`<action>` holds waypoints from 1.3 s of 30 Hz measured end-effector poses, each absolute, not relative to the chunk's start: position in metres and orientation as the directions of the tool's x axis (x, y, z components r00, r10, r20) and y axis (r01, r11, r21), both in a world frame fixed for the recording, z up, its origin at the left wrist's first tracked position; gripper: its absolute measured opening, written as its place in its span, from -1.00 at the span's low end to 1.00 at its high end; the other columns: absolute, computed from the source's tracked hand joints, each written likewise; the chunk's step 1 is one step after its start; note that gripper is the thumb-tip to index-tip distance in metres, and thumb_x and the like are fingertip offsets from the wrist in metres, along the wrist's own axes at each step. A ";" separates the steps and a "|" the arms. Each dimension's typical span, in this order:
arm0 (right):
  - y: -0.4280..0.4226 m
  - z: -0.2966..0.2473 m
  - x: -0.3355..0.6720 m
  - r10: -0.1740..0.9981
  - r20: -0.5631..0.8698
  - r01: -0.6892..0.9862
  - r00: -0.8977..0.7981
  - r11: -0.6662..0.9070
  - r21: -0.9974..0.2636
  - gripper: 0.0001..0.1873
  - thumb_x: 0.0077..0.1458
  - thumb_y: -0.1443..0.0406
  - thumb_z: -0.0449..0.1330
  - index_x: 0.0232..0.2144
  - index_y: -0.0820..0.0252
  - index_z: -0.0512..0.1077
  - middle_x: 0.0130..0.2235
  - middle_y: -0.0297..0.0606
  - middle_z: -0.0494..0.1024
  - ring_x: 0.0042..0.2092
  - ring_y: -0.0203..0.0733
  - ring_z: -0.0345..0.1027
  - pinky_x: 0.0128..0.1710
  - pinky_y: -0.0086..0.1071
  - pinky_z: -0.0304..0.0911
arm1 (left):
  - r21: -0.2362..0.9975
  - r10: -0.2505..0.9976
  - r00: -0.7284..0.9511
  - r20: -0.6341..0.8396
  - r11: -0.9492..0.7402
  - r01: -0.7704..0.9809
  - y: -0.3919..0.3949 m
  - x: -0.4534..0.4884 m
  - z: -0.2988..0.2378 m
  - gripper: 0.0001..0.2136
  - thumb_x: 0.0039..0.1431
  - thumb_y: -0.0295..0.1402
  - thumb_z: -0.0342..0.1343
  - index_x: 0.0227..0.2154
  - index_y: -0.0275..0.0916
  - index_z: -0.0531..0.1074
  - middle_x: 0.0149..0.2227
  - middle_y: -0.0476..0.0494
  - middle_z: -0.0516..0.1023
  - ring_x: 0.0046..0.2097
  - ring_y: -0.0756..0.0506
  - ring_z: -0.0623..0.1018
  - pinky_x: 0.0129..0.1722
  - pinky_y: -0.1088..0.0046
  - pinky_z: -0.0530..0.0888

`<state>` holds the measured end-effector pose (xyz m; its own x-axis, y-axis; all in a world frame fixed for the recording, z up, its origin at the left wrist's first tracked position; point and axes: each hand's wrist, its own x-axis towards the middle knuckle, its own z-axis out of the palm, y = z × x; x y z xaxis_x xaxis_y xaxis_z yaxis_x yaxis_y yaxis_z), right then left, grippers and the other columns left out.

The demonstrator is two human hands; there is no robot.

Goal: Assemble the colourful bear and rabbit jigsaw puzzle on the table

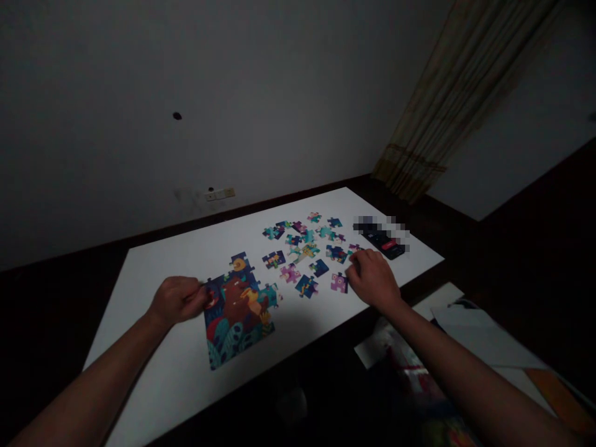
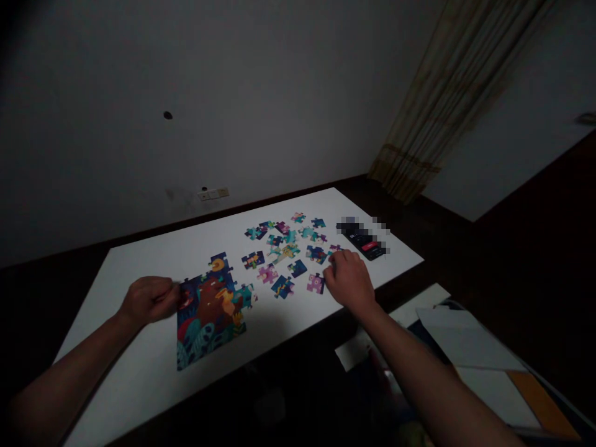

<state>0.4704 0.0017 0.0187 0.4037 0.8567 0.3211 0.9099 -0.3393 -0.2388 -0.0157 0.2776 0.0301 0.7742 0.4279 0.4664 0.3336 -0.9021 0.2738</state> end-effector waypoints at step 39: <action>-0.018 0.029 0.484 0.965 0.132 0.878 0.226 -0.143 -0.458 -0.60 0.19 0.21 0.21 0.04 0.09 0.63 -0.16 -0.12 0.71 -0.17 0.09 0.52 -0.04 -0.09 0.37 | 0.169 0.664 0.620 0.417 -0.728 0.665 0.274 -0.017 0.039 -0.66 0.41 -0.10 0.16 0.00 -0.19 0.70 -0.10 -0.26 0.78 -0.12 -0.26 0.67 -0.12 0.23 0.49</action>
<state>0.4837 -0.0179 0.0292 0.2259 0.9651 0.1323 0.8775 -0.1427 -0.4578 -0.0174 0.2740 0.0395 0.6205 0.6640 0.4172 0.6649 -0.7275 0.1691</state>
